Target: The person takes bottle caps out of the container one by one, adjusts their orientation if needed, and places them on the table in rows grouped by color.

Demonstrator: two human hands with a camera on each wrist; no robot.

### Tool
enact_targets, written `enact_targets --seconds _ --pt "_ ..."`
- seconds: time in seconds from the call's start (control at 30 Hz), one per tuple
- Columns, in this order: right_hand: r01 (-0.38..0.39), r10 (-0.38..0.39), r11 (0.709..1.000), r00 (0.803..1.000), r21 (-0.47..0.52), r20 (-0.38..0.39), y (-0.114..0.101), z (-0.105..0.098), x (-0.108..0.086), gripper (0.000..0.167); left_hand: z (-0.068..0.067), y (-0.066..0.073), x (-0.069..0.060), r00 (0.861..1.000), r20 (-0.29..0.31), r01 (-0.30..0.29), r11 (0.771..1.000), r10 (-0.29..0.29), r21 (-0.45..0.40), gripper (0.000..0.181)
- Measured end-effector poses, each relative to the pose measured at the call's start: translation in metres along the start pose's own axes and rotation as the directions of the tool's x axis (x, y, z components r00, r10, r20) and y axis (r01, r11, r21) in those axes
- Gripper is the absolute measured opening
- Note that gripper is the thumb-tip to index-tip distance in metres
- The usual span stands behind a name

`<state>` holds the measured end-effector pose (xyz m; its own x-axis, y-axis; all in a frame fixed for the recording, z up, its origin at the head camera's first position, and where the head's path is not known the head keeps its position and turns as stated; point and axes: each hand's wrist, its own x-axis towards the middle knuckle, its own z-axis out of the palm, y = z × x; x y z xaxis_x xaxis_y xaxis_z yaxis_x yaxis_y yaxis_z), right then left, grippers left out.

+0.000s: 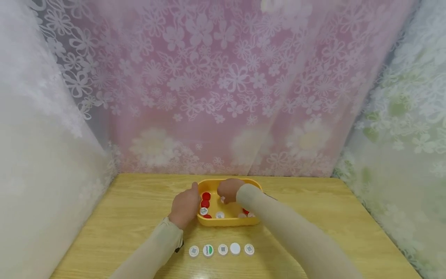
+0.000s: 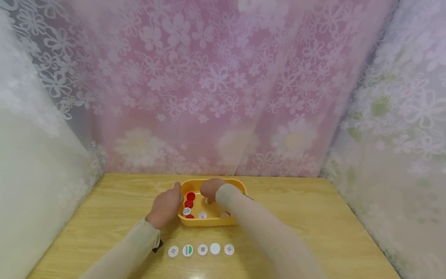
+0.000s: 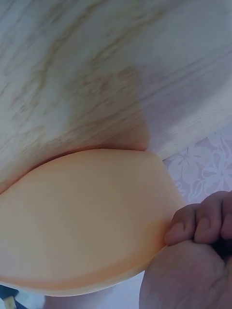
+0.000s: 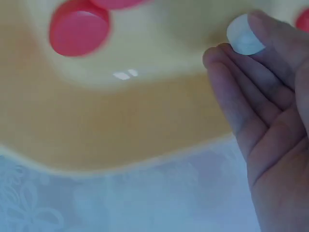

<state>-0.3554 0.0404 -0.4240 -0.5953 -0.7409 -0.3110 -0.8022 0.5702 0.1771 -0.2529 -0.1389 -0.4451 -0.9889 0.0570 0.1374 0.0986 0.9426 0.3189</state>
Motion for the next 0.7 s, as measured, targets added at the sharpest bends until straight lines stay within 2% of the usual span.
enact_targets --seconds 0.1,0.2,0.27,0.33,0.4,0.43,0.5,0.6,0.7 --pt "-0.001 0.003 0.999 0.999 0.048 -0.044 -0.003 -0.024 -0.015 0.013 0.002 -0.001 0.001 1.000 0.008 -0.010 1.000 0.010 0.006 0.033" --pt "0.059 -0.039 0.992 0.983 0.112 -0.180 -0.015 -0.055 -0.040 0.024 0.005 -0.004 0.002 1.000 -0.007 -0.022 0.999 0.022 0.026 0.030" --pt "0.145 -0.099 0.980 0.950 0.139 -0.295 -0.030 -0.069 -0.060 0.025 0.006 -0.006 0.002 0.999 -0.016 -0.027 0.999 0.028 0.042 0.028" --pt "0.254 -0.173 0.953 0.902 0.163 -0.396 -0.048 -0.070 -0.080 0.024 0.007 -0.007 0.002 0.998 -0.035 -0.048 0.998 0.050 0.051 0.028" --pt "0.340 -0.242 0.928 0.860 0.151 -0.449 -0.069 -0.065 -0.100 0.023 0.006 -0.008 0.001 0.996 -0.051 -0.065 0.996 0.068 0.056 0.026" --pt "0.370 -0.267 0.916 0.851 0.155 -0.452 -0.080 -0.061 -0.108 0.023 0.006 -0.008 0.001 0.996 -0.060 -0.070 0.996 0.073 0.056 0.027" --pt "0.410 -0.308 0.899 0.842 0.155 -0.443 -0.101 -0.048 -0.123 0.024 0.005 -0.008 0.001 0.995 -0.063 -0.075 0.996 0.078 0.042 0.027" --pt "0.428 -0.338 0.889 0.854 0.164 -0.396 -0.128 -0.027 -0.138 0.023 0.004 -0.007 0.000 0.997 -0.039 -0.066 0.997 0.067 0.028 0.028" --pt "0.434 -0.348 0.874 0.874 0.219 -0.340 -0.147 -0.008 -0.140 0.026 0.004 -0.006 0.002 0.998 -0.021 -0.055 0.998 0.055 0.034 0.030"
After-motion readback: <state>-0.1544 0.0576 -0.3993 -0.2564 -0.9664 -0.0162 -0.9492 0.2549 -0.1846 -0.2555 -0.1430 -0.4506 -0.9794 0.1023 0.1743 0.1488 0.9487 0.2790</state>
